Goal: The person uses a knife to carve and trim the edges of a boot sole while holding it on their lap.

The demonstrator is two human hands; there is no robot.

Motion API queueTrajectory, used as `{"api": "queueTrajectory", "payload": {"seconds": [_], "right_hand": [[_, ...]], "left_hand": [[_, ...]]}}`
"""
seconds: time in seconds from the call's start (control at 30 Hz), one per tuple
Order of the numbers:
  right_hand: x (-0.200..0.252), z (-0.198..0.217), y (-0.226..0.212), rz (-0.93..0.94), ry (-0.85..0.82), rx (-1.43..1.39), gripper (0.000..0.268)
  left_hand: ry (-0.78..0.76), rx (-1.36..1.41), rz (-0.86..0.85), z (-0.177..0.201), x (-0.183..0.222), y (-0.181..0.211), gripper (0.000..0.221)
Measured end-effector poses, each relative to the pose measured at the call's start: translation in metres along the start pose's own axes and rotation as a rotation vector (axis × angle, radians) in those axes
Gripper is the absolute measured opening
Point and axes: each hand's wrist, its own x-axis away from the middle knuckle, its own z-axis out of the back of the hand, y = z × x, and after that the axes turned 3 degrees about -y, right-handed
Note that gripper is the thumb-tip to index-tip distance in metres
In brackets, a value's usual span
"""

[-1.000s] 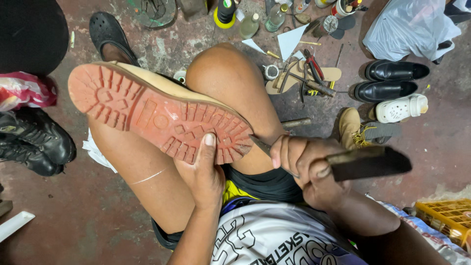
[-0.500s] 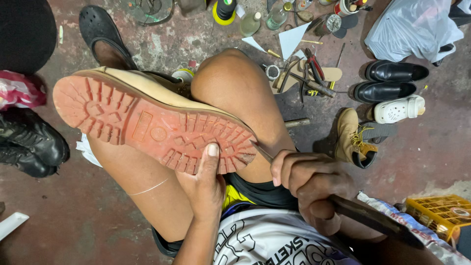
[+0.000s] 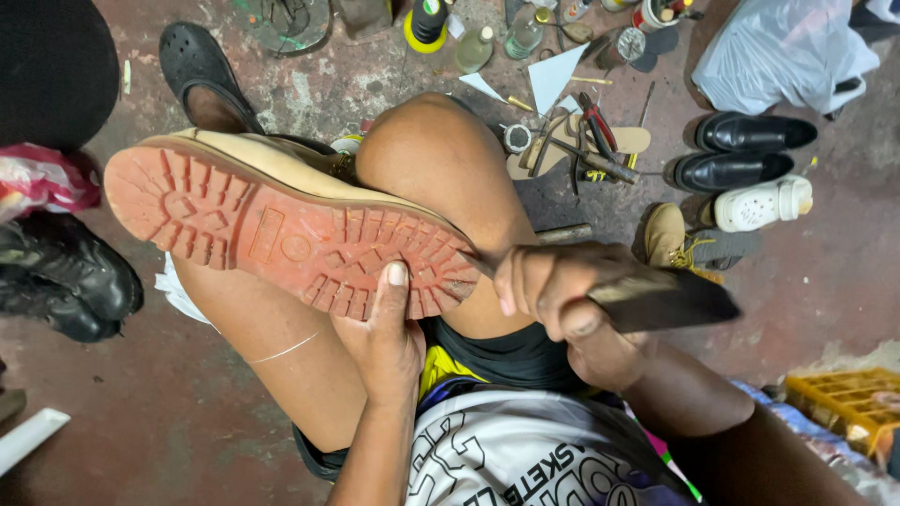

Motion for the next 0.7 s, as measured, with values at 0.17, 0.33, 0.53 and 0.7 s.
{"api": "queueTrajectory", "payload": {"seconds": [0.17,0.33,0.53,0.7], "right_hand": [[0.004,0.003,-0.010,-0.032,-0.010,0.071,0.047],[0.015,0.008,-0.016,-0.078,0.004,-0.031,0.049],[0.015,0.000,-0.031,0.029,-0.157,0.228,0.046],[0.025,-0.014,-0.046,0.299,-0.541,0.622,0.040]], "left_hand": [[-0.016,-0.062,-0.065,-0.006,0.000,-0.003,0.053],[-0.013,-0.050,-0.068,-0.005,0.006,-0.008,0.054],[-0.009,-0.038,-0.088,-0.006,0.007,-0.008,0.052],[-0.048,0.000,-0.100,-0.001,0.009,-0.011,0.051]]}}
